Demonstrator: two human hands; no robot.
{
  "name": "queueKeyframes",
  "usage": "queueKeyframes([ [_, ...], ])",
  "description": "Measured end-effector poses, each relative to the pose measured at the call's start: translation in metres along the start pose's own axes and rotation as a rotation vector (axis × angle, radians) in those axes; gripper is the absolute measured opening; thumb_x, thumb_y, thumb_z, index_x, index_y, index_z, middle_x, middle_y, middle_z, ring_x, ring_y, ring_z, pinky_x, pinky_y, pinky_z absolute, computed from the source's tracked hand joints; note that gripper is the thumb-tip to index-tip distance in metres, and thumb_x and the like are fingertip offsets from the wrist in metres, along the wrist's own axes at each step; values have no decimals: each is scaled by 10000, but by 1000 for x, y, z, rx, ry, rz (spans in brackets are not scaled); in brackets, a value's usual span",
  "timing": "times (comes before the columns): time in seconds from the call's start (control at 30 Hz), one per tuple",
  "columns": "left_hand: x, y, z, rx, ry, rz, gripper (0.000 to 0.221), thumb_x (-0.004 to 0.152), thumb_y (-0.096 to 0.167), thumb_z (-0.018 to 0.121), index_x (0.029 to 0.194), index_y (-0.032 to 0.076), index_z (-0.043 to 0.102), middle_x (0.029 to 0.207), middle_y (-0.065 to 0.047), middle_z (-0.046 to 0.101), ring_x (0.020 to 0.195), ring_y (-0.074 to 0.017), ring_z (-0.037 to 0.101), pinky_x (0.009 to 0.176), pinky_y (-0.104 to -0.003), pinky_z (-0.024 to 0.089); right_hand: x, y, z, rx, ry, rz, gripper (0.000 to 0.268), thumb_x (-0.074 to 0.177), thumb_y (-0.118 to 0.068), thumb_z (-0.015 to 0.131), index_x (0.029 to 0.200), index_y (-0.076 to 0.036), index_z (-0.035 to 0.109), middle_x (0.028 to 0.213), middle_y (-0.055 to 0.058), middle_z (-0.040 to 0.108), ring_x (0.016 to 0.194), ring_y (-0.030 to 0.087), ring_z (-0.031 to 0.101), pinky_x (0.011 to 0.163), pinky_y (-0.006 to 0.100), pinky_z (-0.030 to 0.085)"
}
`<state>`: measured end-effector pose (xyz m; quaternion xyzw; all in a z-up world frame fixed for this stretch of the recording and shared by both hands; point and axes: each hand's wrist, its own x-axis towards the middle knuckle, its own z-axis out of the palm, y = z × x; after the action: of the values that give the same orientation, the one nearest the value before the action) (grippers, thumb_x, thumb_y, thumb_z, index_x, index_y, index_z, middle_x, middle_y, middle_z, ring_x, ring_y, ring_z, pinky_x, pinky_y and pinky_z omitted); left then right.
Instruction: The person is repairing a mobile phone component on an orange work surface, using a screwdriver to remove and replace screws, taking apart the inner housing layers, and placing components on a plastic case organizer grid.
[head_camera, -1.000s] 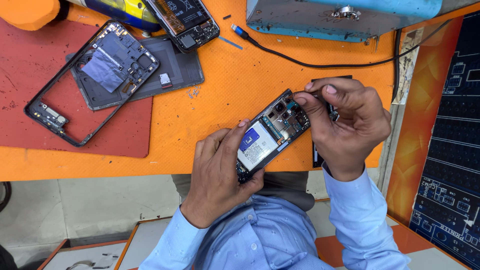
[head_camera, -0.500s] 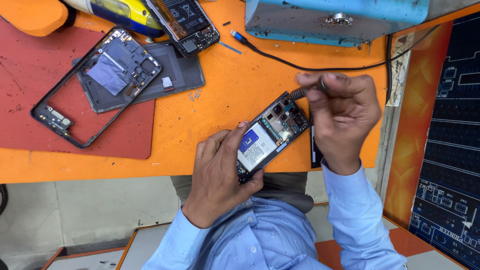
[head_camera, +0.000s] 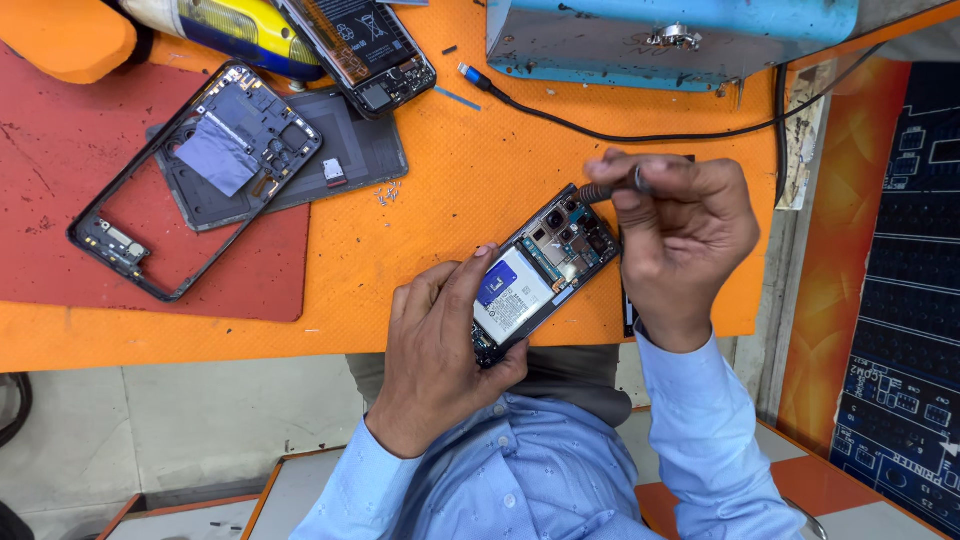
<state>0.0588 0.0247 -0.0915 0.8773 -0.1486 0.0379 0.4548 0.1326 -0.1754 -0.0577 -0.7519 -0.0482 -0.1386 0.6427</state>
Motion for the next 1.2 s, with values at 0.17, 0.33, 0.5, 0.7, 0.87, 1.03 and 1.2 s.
queueKeyframes([
  [0.17, 0, 0, 0, -3, 0, 0, 945, 681, 219, 854, 1480, -12, 406, 1390, -119, 618, 1188, -318, 576, 937, -432, 427, -4, 5, -6, -31, 9, -84, 306, 1020, 123, 786, 1082, -23, 524, 1106, 147, 639, 1044, 179, 665, 939, 327, 610],
  [0.33, 0, 1, 0, 7, 4, 3, 948, 679, 211, 857, 1481, -15, 405, 1397, -120, 615, 1180, -316, 578, 942, -432, 429, -10, 11, -7, 49, -24, -32, 313, 1012, 93, 729, 1179, -41, 500, 1175, 143, 652, 1123, 206, 670, 979, 316, 597],
  [0.5, 0, 0, 0, 6, 5, 9, 944, 689, 211, 857, 1484, -16, 402, 1402, -124, 613, 1184, -318, 577, 944, -431, 429, -10, 9, -5, 16, 45, 24, 242, 1041, 90, 721, 1135, -30, 534, 1137, 153, 684, 1058, 210, 698, 959, 323, 632],
  [0.7, -1, 1, 1, 7, -1, 1, 942, 692, 216, 853, 1486, -14, 400, 1404, -124, 614, 1193, -320, 576, 951, -434, 427, -9, 5, -3, 11, 18, -43, 238, 1031, 67, 733, 1115, -30, 532, 1109, 130, 658, 989, 181, 675, 951, 323, 621],
  [0.87, 0, 1, 0, 1, -8, -7, 943, 683, 218, 852, 1481, -12, 404, 1395, -128, 613, 1190, -322, 575, 953, -437, 427, -10, 7, 1, -22, 7, -100, 330, 986, 54, 759, 1198, -22, 517, 1152, 150, 656, 1128, 197, 655, 1002, 311, 573],
  [1.03, 0, 1, 1, -2, -3, -7, 936, 686, 216, 853, 1480, -7, 410, 1404, -116, 611, 1191, -311, 578, 959, -432, 426, -12, 6, 2, 39, 83, 43, 220, 1039, 32, 671, 1167, -56, 514, 1158, 154, 697, 1075, 189, 709, 961, 300, 602],
  [1.2, 0, 2, 0, 5, -5, -8, 936, 682, 221, 859, 1474, -4, 414, 1409, -118, 603, 1204, -315, 572, 976, -437, 426, -15, 10, 1, 36, 89, -56, 257, 1054, 97, 718, 1149, -45, 527, 1130, 139, 649, 1044, 182, 690, 952, 323, 624],
])
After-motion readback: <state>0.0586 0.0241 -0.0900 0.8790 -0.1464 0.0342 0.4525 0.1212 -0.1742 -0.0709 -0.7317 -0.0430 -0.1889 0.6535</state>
